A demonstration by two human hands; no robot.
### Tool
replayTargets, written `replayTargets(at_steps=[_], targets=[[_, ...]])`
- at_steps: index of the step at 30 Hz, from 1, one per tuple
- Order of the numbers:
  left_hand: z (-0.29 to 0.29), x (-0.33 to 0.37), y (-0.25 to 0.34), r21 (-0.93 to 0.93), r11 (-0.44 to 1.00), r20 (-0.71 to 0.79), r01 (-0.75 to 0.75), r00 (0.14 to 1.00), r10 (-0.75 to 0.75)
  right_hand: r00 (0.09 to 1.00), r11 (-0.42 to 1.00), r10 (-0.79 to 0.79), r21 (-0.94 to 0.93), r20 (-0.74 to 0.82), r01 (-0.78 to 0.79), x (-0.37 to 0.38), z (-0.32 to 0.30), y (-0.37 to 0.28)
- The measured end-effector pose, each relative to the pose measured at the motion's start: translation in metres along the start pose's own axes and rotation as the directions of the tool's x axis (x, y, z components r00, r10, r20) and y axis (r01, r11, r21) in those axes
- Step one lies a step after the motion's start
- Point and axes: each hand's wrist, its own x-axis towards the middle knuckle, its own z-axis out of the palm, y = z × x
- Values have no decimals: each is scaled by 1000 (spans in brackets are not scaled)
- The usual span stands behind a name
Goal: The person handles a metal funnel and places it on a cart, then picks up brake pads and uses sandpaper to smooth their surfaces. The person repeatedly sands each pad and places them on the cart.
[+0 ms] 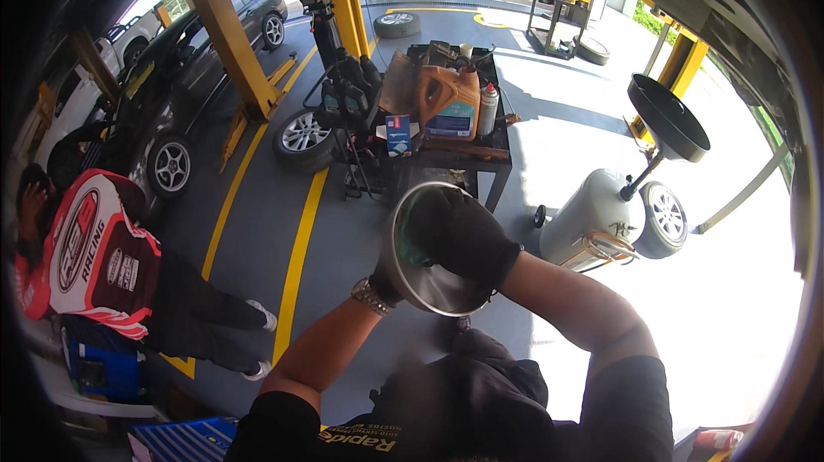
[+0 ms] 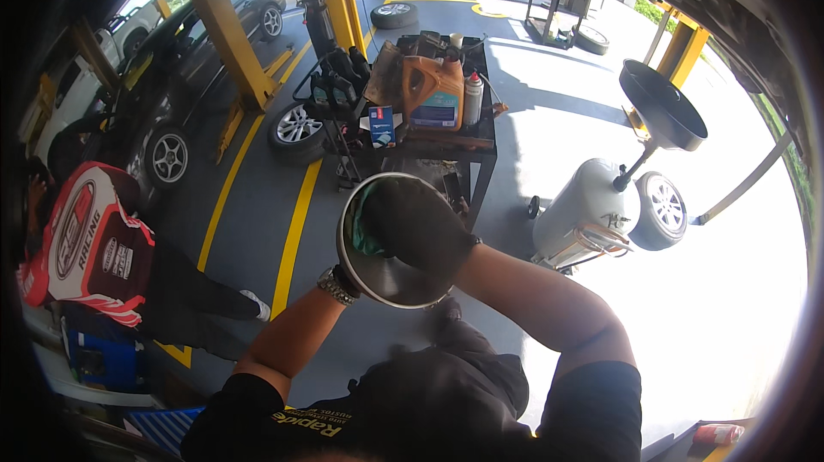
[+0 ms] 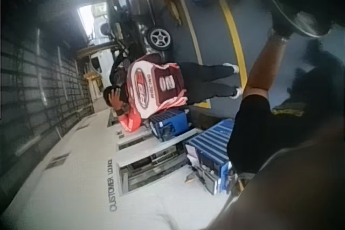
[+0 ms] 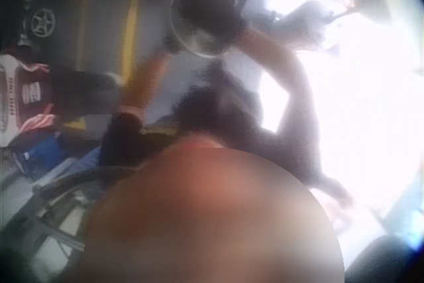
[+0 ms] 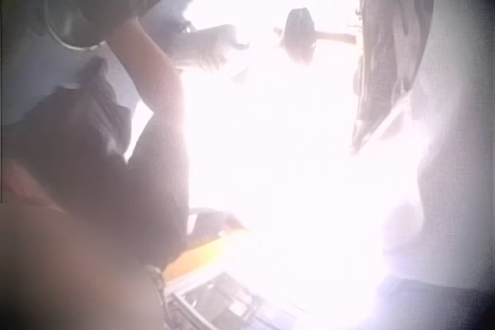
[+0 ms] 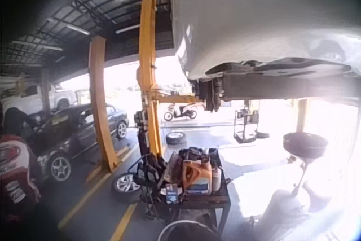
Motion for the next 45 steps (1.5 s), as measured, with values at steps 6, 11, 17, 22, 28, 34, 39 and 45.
replayTargets(at_steps=[6, 11, 17, 22, 28, 34, 39, 45], targets=[[-30, -3, -72, 538, 825, 55, 176, 969, -242, 949, 708, -308, 683, 75, 176, -39, 58, 113], [-51, 59, -105, 165, 921, -67, 354, 935, -348, 910, -225, 358, 965, 210, -134, -70, 64, 223], [28, 125, -146, -496, 861, -337, -115, 939, -69, 957, -657, 258, 702, -132, 274, -20, 189, 182], [17, 156, -106, -180, 980, -49, 89, 994, -99, 967, 819, 157, 573, -202, -13, -7, 159, 220], [12, 205, -71, -182, 983, 8, 17, 1000, -16, 827, 451, 512, 892, -230, -32, 16, 181, 302], [-51, 223, -71, -674, 739, -304, 15, 906, -295, 884, 603, 451, 772, -124, -200, 43, 132, 344], [-110, 233, -26, 52, 987, -476, 151, 873, -109, 901, -471, 421, 825, -101, 313, 115, 114, 308], [-169, 240, -77, 986, -32, 154, -163, 827, 540, 946, -306, 311, 932, -92, 192, 173, 125, 240]])
